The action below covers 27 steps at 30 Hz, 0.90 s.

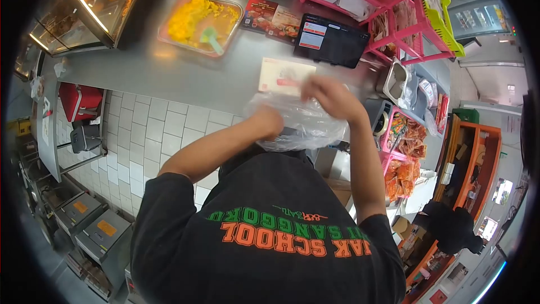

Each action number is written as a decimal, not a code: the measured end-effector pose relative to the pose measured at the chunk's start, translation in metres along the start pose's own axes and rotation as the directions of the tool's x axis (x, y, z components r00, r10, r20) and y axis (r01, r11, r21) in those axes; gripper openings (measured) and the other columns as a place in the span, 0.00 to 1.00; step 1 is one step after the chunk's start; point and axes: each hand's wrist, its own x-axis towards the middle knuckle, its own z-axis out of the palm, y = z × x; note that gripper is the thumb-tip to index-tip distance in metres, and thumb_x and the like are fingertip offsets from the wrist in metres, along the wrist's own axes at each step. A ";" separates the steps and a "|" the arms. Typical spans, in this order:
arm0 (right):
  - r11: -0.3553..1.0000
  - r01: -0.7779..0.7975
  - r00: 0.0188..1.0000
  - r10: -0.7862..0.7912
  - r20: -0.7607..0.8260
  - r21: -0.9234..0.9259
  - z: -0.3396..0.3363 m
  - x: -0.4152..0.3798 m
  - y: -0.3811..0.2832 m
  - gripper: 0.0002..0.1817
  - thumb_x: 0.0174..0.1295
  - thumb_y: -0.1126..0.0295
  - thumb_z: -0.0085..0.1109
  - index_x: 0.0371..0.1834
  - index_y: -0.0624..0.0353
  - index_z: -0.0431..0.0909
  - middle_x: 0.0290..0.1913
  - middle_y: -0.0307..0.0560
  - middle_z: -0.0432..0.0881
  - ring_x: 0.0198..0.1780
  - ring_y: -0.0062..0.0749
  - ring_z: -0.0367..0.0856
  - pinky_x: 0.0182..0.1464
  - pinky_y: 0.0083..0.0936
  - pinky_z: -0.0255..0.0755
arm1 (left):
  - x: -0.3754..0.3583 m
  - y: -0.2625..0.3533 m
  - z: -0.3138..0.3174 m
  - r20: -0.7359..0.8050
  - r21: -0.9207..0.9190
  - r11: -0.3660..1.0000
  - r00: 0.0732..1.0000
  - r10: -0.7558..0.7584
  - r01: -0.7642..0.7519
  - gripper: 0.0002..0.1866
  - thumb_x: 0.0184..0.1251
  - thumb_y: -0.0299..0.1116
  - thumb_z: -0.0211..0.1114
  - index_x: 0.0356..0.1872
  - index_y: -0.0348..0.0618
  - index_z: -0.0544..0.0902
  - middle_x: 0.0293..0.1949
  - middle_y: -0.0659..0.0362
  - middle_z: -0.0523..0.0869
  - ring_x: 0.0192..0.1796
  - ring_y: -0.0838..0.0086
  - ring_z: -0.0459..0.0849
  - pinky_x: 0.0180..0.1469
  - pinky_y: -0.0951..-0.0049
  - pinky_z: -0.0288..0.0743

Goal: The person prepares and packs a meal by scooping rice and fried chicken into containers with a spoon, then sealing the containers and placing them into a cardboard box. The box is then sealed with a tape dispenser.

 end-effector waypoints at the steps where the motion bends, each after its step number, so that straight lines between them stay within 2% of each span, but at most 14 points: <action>1: 0.986 -0.067 0.976 0.034 -0.214 -0.150 -0.004 0.027 0.001 0.09 0.67 0.70 0.54 0.46 0.61 0.78 0.47 0.47 0.84 0.51 0.38 0.81 0.55 0.31 0.71 | 0.002 0.001 -0.001 -0.110 -0.006 1.000 0.994 -0.023 0.022 0.15 0.53 0.41 0.70 0.39 0.44 0.90 0.43 0.54 0.90 0.50 0.60 0.87 0.49 0.57 0.79; 3: 0.846 -0.061 0.937 -0.134 -0.322 -0.530 0.014 0.073 0.043 0.20 0.65 0.66 0.57 0.60 0.55 0.73 0.59 0.52 0.77 0.61 0.46 0.75 0.61 0.43 0.68 | 0.016 0.003 0.007 -0.210 -0.147 0.988 0.978 0.023 -0.055 0.14 0.52 0.38 0.70 0.38 0.42 0.89 0.42 0.53 0.89 0.49 0.60 0.86 0.48 0.57 0.79; 4: 0.848 -0.059 0.938 -0.134 -0.320 -0.527 0.033 0.082 0.059 0.20 0.65 0.66 0.57 0.60 0.55 0.73 0.59 0.52 0.77 0.61 0.46 0.75 0.61 0.43 0.68 | 0.020 0.000 0.008 -0.321 -0.265 0.955 0.946 0.045 -0.135 0.13 0.50 0.35 0.71 0.37 0.41 0.88 0.41 0.53 0.88 0.47 0.60 0.86 0.46 0.56 0.78; 5: 0.737 -0.092 0.973 -0.077 -0.218 -0.669 0.052 0.091 0.077 0.28 0.64 0.62 0.59 0.67 0.52 0.67 0.64 0.54 0.71 0.64 0.52 0.70 0.63 0.51 0.65 | 0.014 -0.003 0.006 -0.318 -0.264 0.955 0.947 0.042 -0.132 0.13 0.50 0.35 0.71 0.37 0.41 0.88 0.41 0.53 0.88 0.47 0.60 0.86 0.46 0.56 0.78; 6: 0.604 -0.099 0.992 0.000 -0.125 -0.791 0.072 0.098 0.100 0.36 0.63 0.58 0.61 0.75 0.48 0.60 0.69 0.57 0.65 0.68 0.58 0.65 0.64 0.59 0.61 | 0.000 -0.004 0.002 -0.671 -0.338 0.893 0.741 -0.007 -0.298 0.14 0.51 0.35 0.71 0.38 0.40 0.86 0.40 0.52 0.86 0.46 0.58 0.84 0.47 0.57 0.77; 7: 0.608 -0.081 0.988 -0.055 -0.143 -0.790 0.092 0.109 0.139 0.47 0.58 0.50 0.64 0.80 0.42 0.50 0.71 0.61 0.59 0.69 0.64 0.60 0.67 0.68 0.51 | -0.014 -0.006 0.000 -0.897 -0.335 0.813 0.424 -0.121 -0.477 0.16 0.51 0.35 0.71 0.39 0.39 0.84 0.39 0.51 0.85 0.45 0.57 0.82 0.48 0.58 0.77; 8: 0.615 -0.077 0.990 -0.046 -0.134 -0.785 0.094 0.105 0.133 0.47 0.58 0.50 0.64 0.80 0.42 0.50 0.71 0.61 0.59 0.69 0.64 0.60 0.67 0.68 0.51 | -0.027 -0.008 -0.003 -0.891 -0.348 0.807 0.435 -0.127 -0.477 0.16 0.51 0.35 0.71 0.39 0.39 0.84 0.39 0.51 0.85 0.45 0.57 0.82 0.48 0.58 0.77; 10: 0.691 -0.163 0.977 0.014 -0.212 -0.704 0.084 0.102 0.117 0.50 0.54 0.47 0.67 0.79 0.45 0.52 0.70 0.63 0.60 0.68 0.62 0.61 0.69 0.62 0.50 | -0.047 -0.020 -0.005 -0.907 -0.418 0.908 0.055 -0.418 0.015 0.18 0.50 0.36 0.73 0.41 0.40 0.82 0.41 0.52 0.81 0.45 0.57 0.79 0.51 0.60 0.75; 13: 0.760 -0.213 0.945 -0.001 -0.328 -0.614 0.052 0.100 0.092 0.54 0.49 0.45 0.70 0.79 0.47 0.54 0.66 0.64 0.62 0.65 0.62 0.62 0.68 0.55 0.53 | -0.044 -0.051 0.034 -0.792 -0.582 0.804 0.140 -0.595 0.122 0.16 0.52 0.35 0.71 0.41 0.39 0.82 0.41 0.48 0.83 0.45 0.51 0.81 0.49 0.57 0.76; 15: 0.803 -0.234 0.866 -0.084 -0.493 -0.548 0.027 0.093 0.078 0.57 0.43 0.47 0.74 0.78 0.47 0.54 0.64 0.63 0.63 0.64 0.62 0.63 0.67 0.52 0.56 | -0.044 -0.071 0.047 -0.467 -0.765 0.642 0.636 -0.615 0.060 0.14 0.56 0.35 0.67 0.41 0.38 0.81 0.36 0.44 0.84 0.42 0.46 0.82 0.46 0.53 0.76; 20: 0.873 -0.234 0.768 -0.104 -0.632 -0.428 -0.025 0.059 -0.009 0.61 0.39 0.55 0.79 0.79 0.50 0.51 0.65 0.64 0.62 0.64 0.60 0.62 0.67 0.49 0.58 | -0.046 -0.066 0.020 -0.454 -0.821 0.569 0.663 -0.595 -0.052 0.13 0.58 0.33 0.63 0.41 0.38 0.81 0.31 0.41 0.85 0.39 0.43 0.83 0.44 0.50 0.76; 22: 0.952 -0.107 0.715 -0.125 -0.688 -0.285 -0.030 0.048 -0.021 0.61 0.38 0.56 0.77 0.78 0.52 0.51 0.63 0.64 0.62 0.61 0.61 0.63 0.65 0.50 0.60 | -0.039 -0.067 0.012 -0.482 -0.815 0.571 0.667 -0.568 -0.102 0.12 0.58 0.33 0.63 0.40 0.38 0.81 0.31 0.41 0.85 0.38 0.44 0.83 0.43 0.50 0.76; 23: 0.992 -0.083 0.725 -0.007 -0.689 -0.098 -0.031 0.045 -0.020 0.61 0.38 0.58 0.76 0.78 0.55 0.49 0.64 0.63 0.62 0.64 0.58 0.62 0.67 0.47 0.60 | -0.038 -0.068 0.007 -0.469 -0.779 0.624 0.719 -0.513 -0.062 0.13 0.58 0.34 0.63 0.42 0.38 0.82 0.31 0.41 0.85 0.39 0.44 0.83 0.44 0.51 0.76; 27: 0.986 -0.136 0.604 0.160 -0.780 0.097 -0.026 0.042 -0.004 0.58 0.41 0.67 0.76 0.78 0.58 0.50 0.68 0.59 0.60 0.67 0.46 0.67 0.67 0.37 0.65 | -0.034 -0.074 0.011 -0.442 -0.713 0.700 0.797 -0.412 -0.033 0.15 0.59 0.38 0.62 0.41 0.39 0.85 0.32 0.40 0.85 0.39 0.45 0.84 0.44 0.52 0.76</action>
